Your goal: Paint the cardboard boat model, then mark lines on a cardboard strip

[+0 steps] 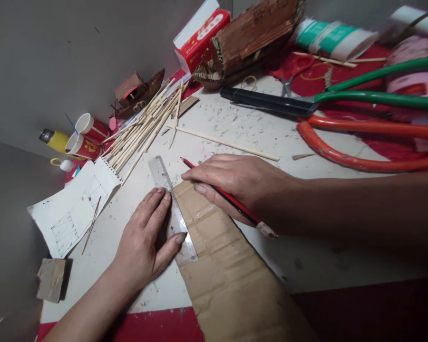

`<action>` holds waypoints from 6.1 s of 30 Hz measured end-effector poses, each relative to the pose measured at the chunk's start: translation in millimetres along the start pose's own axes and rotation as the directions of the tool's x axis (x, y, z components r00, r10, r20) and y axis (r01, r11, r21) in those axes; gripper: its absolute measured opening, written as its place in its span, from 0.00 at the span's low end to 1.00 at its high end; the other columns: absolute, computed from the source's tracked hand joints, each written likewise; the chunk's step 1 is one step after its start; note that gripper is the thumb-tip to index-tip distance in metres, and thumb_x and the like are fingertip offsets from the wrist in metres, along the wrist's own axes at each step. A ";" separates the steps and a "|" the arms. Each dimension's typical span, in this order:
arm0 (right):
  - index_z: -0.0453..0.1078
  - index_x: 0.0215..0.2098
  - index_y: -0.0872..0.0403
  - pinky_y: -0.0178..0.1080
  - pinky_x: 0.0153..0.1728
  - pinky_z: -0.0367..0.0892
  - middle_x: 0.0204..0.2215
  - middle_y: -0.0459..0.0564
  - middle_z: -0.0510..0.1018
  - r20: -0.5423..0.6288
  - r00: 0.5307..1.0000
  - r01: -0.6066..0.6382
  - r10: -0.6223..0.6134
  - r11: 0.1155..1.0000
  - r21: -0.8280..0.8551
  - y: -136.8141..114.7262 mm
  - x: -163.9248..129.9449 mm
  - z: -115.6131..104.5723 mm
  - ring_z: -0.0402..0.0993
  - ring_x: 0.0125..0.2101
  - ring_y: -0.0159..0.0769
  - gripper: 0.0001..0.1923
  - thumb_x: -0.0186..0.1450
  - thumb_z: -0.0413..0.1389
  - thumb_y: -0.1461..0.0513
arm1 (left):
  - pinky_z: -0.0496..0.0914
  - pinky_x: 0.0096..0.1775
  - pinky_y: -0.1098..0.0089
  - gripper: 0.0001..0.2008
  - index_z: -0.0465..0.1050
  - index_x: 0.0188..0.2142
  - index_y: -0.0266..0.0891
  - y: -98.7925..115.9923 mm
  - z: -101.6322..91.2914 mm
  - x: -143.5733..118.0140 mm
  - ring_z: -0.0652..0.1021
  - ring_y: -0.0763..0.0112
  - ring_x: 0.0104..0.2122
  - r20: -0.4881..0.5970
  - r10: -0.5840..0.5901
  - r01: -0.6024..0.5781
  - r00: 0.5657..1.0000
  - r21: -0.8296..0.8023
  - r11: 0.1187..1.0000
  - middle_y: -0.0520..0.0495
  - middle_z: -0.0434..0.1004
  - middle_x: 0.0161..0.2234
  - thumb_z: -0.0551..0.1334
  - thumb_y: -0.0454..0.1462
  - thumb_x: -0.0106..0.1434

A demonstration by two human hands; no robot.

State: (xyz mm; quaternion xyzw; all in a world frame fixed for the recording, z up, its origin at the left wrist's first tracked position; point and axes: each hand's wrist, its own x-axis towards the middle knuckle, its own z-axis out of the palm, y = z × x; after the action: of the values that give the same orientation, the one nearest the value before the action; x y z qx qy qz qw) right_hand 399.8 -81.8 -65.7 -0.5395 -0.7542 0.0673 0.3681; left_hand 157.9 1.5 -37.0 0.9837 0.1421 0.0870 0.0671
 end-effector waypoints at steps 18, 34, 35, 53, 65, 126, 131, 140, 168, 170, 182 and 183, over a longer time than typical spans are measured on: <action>0.71 0.51 0.57 0.41 0.45 0.69 0.42 0.54 0.81 -0.073 0.996 0.056 -0.056 0.998 0.005 4.2 -3.6 5.7 0.77 0.43 0.39 0.16 0.73 0.46 0.61 | 0.65 0.60 0.49 0.35 0.51 0.69 0.41 -0.9 2.8 -2.7 0.63 0.50 0.64 -0.015 -0.040 0.039 0.999 -0.054 0.998 0.33 0.60 0.65 0.61 0.43 0.67; 0.70 0.53 0.57 0.42 0.43 0.71 0.41 0.55 0.81 -0.051 0.998 0.044 -0.044 0.999 -0.001 5.5 -4.0 6.8 0.77 0.43 0.40 0.16 0.73 0.46 0.61 | 0.66 0.60 0.48 0.35 0.52 0.69 0.41 -0.9 4.0 -2.7 0.65 0.49 0.63 -0.027 -0.042 0.040 0.999 -0.056 0.998 0.32 0.61 0.64 0.61 0.44 0.66; 0.70 0.53 0.57 0.42 0.44 0.71 0.42 0.55 0.81 -0.051 0.998 0.042 -0.042 0.999 -0.001 5.5 -4.2 7.0 0.77 0.43 0.40 0.16 0.73 0.46 0.61 | 0.65 0.60 0.48 0.35 0.52 0.69 0.41 -0.7 4.0 -2.8 0.65 0.50 0.63 -0.029 -0.044 0.042 0.999 -0.054 0.998 0.32 0.61 0.64 0.61 0.44 0.66; 0.74 0.43 0.56 0.44 0.41 0.69 0.40 0.57 0.81 0.024 0.999 -0.030 0.030 1.000 -0.008 -2.2 2.6 -0.9 0.76 0.39 0.42 0.14 0.71 0.47 0.61 | 0.62 0.62 0.48 0.37 0.45 0.71 0.44 -1.8 -3.3 -3.9 0.60 0.49 0.66 0.050 -0.019 0.018 0.999 0.014 1.000 0.34 0.55 0.67 0.60 0.41 0.68; 0.73 0.46 0.56 0.42 0.42 0.68 0.41 0.55 0.81 -0.030 1.000 -0.003 0.004 0.999 0.034 0.9 -1.3 1.9 0.75 0.41 0.42 0.11 0.68 0.51 0.64 | 0.58 0.64 0.48 0.37 0.46 0.71 0.45 -8.7 -4.5 -2.3 0.57 0.52 0.68 0.087 -0.027 0.029 0.996 -0.026 0.999 0.38 0.52 0.69 0.60 0.42 0.68; 0.70 0.53 0.56 0.43 0.44 0.70 0.43 0.55 0.81 -0.058 0.996 0.072 -0.073 0.997 -0.023 8.0 -5.8 7.7 0.76 0.44 0.41 0.15 0.72 0.48 0.60 | 0.61 0.63 0.50 0.37 0.52 0.69 0.43 -10.4 -13.8 -8.1 0.60 0.50 0.66 0.092 -0.011 0.019 0.996 -0.079 0.997 0.34 0.56 0.67 0.63 0.45 0.66; 0.71 0.52 0.56 0.43 0.44 0.70 0.42 0.54 0.81 -0.063 0.995 0.072 -0.073 0.997 -0.019 5.6 -5.5 6.1 0.77 0.43 0.41 0.15 0.73 0.47 0.60 | 0.62 0.62 0.49 0.37 0.50 0.70 0.44 -11.1 -11.9 -8.8 0.61 0.50 0.66 0.083 -0.006 0.013 0.997 -0.081 0.997 0.34 0.57 0.67 0.63 0.45 0.65; 0.72 0.51 0.59 0.45 0.43 0.71 0.42 0.58 0.82 -0.057 0.996 0.065 -0.066 0.998 -0.010 1.6 -3.3 2.9 0.77 0.43 0.43 0.17 0.73 0.46 0.60 | 0.62 0.62 0.48 0.38 0.50 0.70 0.45 -9.3 -7.6 -8.8 0.60 0.48 0.66 0.053 -0.027 0.032 0.998 -0.089 0.995 0.34 0.55 0.68 0.64 0.45 0.65; 0.72 0.50 0.59 0.45 0.42 0.72 0.41 0.58 0.82 -0.067 0.993 0.099 -0.102 0.994 -0.041 1.9 -0.5 2.7 0.78 0.41 0.43 0.15 0.72 0.47 0.63 | 0.61 0.62 0.45 0.37 0.51 0.69 0.45 -11.1 -2.8 -4.9 0.60 0.48 0.66 0.033 -0.015 0.019 0.999 -0.113 0.993 0.35 0.57 0.67 0.63 0.45 0.65; 0.72 0.50 0.59 0.45 0.42 0.72 0.41 0.58 0.82 -0.062 0.993 0.100 -0.102 0.994 -0.035 2.2 -0.8 3.0 0.78 0.41 0.43 0.15 0.72 0.47 0.62 | 0.62 0.61 0.45 0.37 0.51 0.69 0.45 -11.5 -2.7 -5.2 0.60 0.49 0.66 0.029 -0.012 0.016 1.000 -0.112 0.994 0.35 0.57 0.67 0.63 0.45 0.65; 0.71 0.51 0.59 0.47 0.42 0.72 0.41 0.59 0.81 -0.058 0.993 0.102 -0.102 0.995 -0.006 2.3 -0.4 2.8 0.77 0.42 0.44 0.16 0.72 0.47 0.62 | 0.59 0.63 0.46 0.38 0.49 0.70 0.45 -13.5 -3.1 -3.9 0.58 0.49 0.67 0.049 -0.004 0.010 0.999 -0.134 0.991 0.37 0.56 0.68 0.63 0.44 0.65; 0.71 0.51 0.59 0.47 0.42 0.72 0.41 0.59 0.81 -0.057 0.993 0.100 -0.100 0.995 -0.002 2.4 -0.3 3.0 0.78 0.41 0.44 0.16 0.72 0.47 0.61 | 0.59 0.63 0.46 0.38 0.49 0.70 0.46 -13.5 -3.5 -3.7 0.59 0.49 0.67 0.050 -0.003 0.009 0.999 -0.137 0.991 0.37 0.57 0.68 0.63 0.44 0.65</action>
State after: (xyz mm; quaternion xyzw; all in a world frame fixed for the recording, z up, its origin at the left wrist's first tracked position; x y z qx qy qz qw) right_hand 399.9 -80.1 -69.1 -0.5027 -0.7695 0.0339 0.3924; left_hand 150.2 13.6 -36.3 0.9782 0.1370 0.0722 0.1384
